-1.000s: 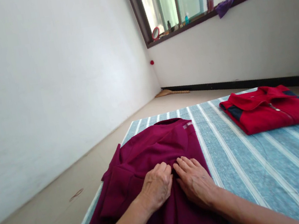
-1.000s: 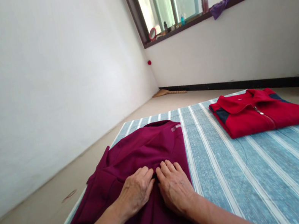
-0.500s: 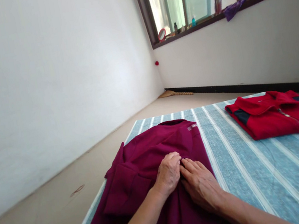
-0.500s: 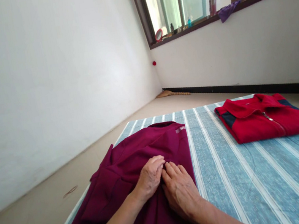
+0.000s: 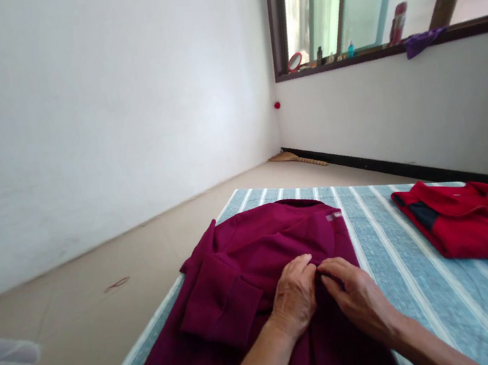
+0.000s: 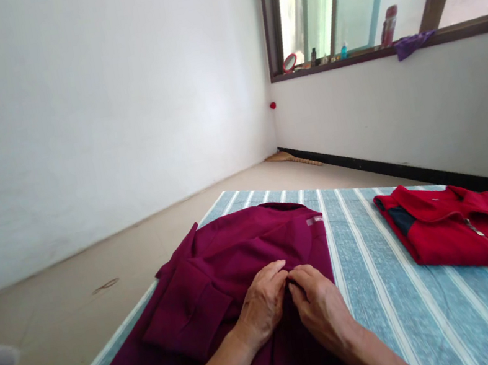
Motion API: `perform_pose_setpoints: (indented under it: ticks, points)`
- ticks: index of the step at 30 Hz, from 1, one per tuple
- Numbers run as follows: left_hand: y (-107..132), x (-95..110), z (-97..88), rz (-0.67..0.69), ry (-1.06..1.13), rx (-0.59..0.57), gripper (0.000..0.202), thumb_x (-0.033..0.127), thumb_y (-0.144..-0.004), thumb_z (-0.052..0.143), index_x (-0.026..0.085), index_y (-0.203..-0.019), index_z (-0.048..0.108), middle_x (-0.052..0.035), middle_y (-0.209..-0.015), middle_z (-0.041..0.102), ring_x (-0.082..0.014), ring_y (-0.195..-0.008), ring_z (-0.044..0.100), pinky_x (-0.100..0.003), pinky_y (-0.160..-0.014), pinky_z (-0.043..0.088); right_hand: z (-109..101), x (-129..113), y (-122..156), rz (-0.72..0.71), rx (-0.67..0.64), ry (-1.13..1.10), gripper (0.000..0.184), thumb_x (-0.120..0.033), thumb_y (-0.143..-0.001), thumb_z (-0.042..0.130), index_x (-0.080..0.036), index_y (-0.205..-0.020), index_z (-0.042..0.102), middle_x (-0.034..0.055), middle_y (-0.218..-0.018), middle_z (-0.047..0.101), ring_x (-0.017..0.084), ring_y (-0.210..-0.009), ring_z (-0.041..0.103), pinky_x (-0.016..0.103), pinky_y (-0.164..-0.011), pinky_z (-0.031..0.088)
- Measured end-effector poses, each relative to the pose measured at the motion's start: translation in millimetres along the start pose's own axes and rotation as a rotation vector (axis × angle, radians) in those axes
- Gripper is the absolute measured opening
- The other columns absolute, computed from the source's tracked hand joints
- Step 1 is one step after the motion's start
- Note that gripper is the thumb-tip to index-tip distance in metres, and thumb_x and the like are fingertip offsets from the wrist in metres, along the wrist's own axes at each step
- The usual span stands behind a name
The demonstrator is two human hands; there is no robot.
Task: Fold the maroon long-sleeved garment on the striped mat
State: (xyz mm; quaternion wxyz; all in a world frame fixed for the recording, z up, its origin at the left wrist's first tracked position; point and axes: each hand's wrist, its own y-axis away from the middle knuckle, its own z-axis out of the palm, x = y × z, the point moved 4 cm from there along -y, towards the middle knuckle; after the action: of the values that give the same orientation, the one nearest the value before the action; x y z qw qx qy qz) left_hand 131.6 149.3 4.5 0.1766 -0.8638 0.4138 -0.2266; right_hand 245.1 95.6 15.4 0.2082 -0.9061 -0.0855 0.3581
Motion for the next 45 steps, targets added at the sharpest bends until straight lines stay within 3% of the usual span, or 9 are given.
perform_pose_setpoints:
  ticks: [5,9,12,14,18,24,30,36,45]
  points:
    - [0.9,0.3,2.7,-0.008,0.017,0.034,0.026,0.012,-0.091,0.042,0.014,-0.104,0.064,-0.0106,-0.114,0.066,-0.0204,-0.109,0.06,-0.039,-0.096,0.05,-12.5,6.4,-58.0,0.038,-0.154,0.477,0.026,-0.012,-0.092,0.039,-0.018,-0.097,0.063,0.0067,-0.096,0.064,0.017,-0.09,0.059,0.027,-0.079,0.044]
    - [1.6,0.0,3.8,0.0,0.029,0.014,0.028,0.009,-0.089,0.042,0.013,-0.104,0.065,-0.0121,-0.118,0.064,-0.0211,-0.11,0.059,-0.039,-0.097,0.049,-6.1,18.9,-113.2,0.04,-0.215,0.554,0.028,-0.011,-0.094,0.036,-0.019,-0.104,0.061,0.0075,-0.107,0.062,0.02,-0.108,0.053,0.028,-0.083,0.044]
    - [1.7,0.1,4.2,-0.008,0.028,-0.028,0.029,0.006,-0.087,0.043,0.014,-0.105,0.064,-0.0105,-0.119,0.064,-0.0202,-0.111,0.058,-0.038,-0.098,0.048,7.8,31.1,-140.6,0.093,-0.328,0.593,0.017,-0.021,-0.095,0.047,-0.016,-0.103,0.061,0.007,-0.107,0.061,0.021,-0.104,0.056,0.036,-0.085,0.047]
    - [1.6,0.6,4.3,-0.017,0.023,-0.042,0.029,0.006,-0.087,0.043,0.014,-0.105,0.064,-0.0097,-0.119,0.063,-0.0201,-0.111,0.057,-0.037,-0.1,0.047,15.9,37.4,-150.4,0.142,-0.413,0.608,0.022,-0.031,-0.092,0.055,-0.015,-0.108,0.059,0.0066,-0.109,0.06,0.02,-0.097,0.059,0.039,-0.082,0.05]
    - [1.5,2.6,4.6,-0.012,0.014,-0.046,0.029,0.006,-0.087,0.042,0.012,-0.105,0.064,-0.0101,-0.119,0.064,-0.0208,-0.111,0.057,-0.036,-0.101,0.046,19.6,42.5,-158.5,0.214,-0.514,0.624,0.028,-0.034,-0.091,0.057,-0.016,-0.113,0.057,0.0069,-0.113,0.059,0.02,-0.094,0.06,0.039,-0.08,0.052]
    - [2.0,2.1,5.9,-0.034,0.03,-0.063,0.028,0.008,-0.088,0.042,0.015,-0.105,0.064,-0.0077,-0.117,0.064,-0.0196,-0.109,0.058,-0.035,-0.099,0.047,11.5,51.5,-160.7,0.272,-0.52,0.628,0.026,-0.034,-0.093,0.055,-0.016,-0.111,0.059,0.0062,-0.111,0.06,0.02,-0.094,0.06,0.038,-0.08,0.052]
    - [1.1,3.7,5.8,-0.027,0.01,-0.11,0.029,0.008,-0.087,0.043,0.016,-0.107,0.063,-0.0095,-0.12,0.063,-0.0205,-0.11,0.057,-0.038,-0.098,0.046,14.8,52.0,-154.3,0.227,-0.462,0.619,0.025,-0.034,-0.092,0.056,-0.016,-0.109,0.059,0.0064,-0.11,0.061,0.02,-0.095,0.06,0.04,-0.082,0.051]
    - [0.2,5.7,3.5,-0.057,-0.006,-0.179,0.029,0.007,-0.087,0.041,0.016,-0.105,0.062,-0.0111,-0.129,0.058,-0.0226,-0.123,0.05,-0.05,-0.109,0.031,14.7,51.3,-150.4,0.192,-0.4,0.645,0.024,-0.035,-0.092,0.056,-0.015,-0.105,0.06,0.0063,-0.107,0.062,0.02,-0.096,0.06,0.042,-0.085,0.049]
    - [-0.6,3.4,4.6,-0.11,-0.034,-0.241,0.028,0.009,-0.087,0.041,0.017,-0.106,0.061,-0.012,-0.132,0.056,-0.027,-0.127,0.046,-0.05,-0.104,0.036,11.7,55.6,-145.6,0.168,-0.266,0.593,0.019,-0.035,-0.092,0.055,-0.018,-0.093,0.065,0.0048,-0.095,0.066,0.02,-0.096,0.061,0.033,-0.083,0.048]
